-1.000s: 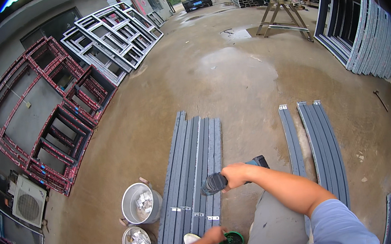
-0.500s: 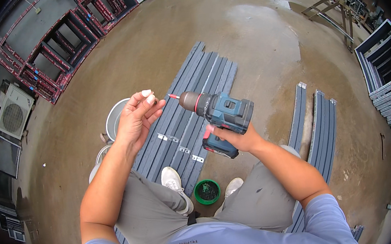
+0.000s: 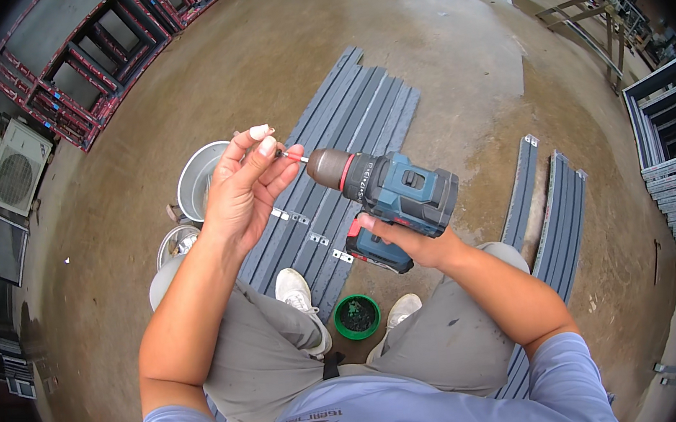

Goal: The person sits on the floor and uses a cordless drill to attach metal brackets to long metal bars. They repeatedly pick up brackets and screws, position them on the bars, and drive the screws in with the drill.

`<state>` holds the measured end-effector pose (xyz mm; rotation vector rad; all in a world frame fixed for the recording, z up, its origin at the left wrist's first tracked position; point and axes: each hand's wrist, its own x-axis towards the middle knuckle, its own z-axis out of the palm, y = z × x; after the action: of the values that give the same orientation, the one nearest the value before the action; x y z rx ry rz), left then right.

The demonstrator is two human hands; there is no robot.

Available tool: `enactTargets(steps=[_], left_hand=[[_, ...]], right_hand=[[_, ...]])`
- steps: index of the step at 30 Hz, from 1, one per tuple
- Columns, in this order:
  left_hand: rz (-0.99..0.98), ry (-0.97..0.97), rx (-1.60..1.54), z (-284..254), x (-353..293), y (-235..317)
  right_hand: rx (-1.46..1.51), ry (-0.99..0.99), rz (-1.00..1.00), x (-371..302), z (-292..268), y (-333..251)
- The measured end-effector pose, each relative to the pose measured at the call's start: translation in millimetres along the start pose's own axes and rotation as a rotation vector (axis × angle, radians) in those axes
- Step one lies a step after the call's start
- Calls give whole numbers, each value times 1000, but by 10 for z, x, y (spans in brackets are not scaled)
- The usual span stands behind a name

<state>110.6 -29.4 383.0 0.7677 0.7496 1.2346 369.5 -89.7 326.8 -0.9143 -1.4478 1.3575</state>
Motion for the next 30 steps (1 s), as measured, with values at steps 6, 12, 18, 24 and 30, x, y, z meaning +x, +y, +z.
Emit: enactTargets(steps=[6,12,18,24,30], left_hand=[[23,31,28,-20,9,-34],[-55,-6,13,-31,18,-62],[-39,-79,143,29,41,-17],[287,39,798,-573,344,528],[313,282,1262,-2274,494,-62]], right_hand=[[-39,-17,-41,22,-21,50],[-344,51,-394,40,-86,296],[-602,42,-557,50,-256,400],[-156,217,43,-40,-206,365],[-101,306,290,64,-288,551]])
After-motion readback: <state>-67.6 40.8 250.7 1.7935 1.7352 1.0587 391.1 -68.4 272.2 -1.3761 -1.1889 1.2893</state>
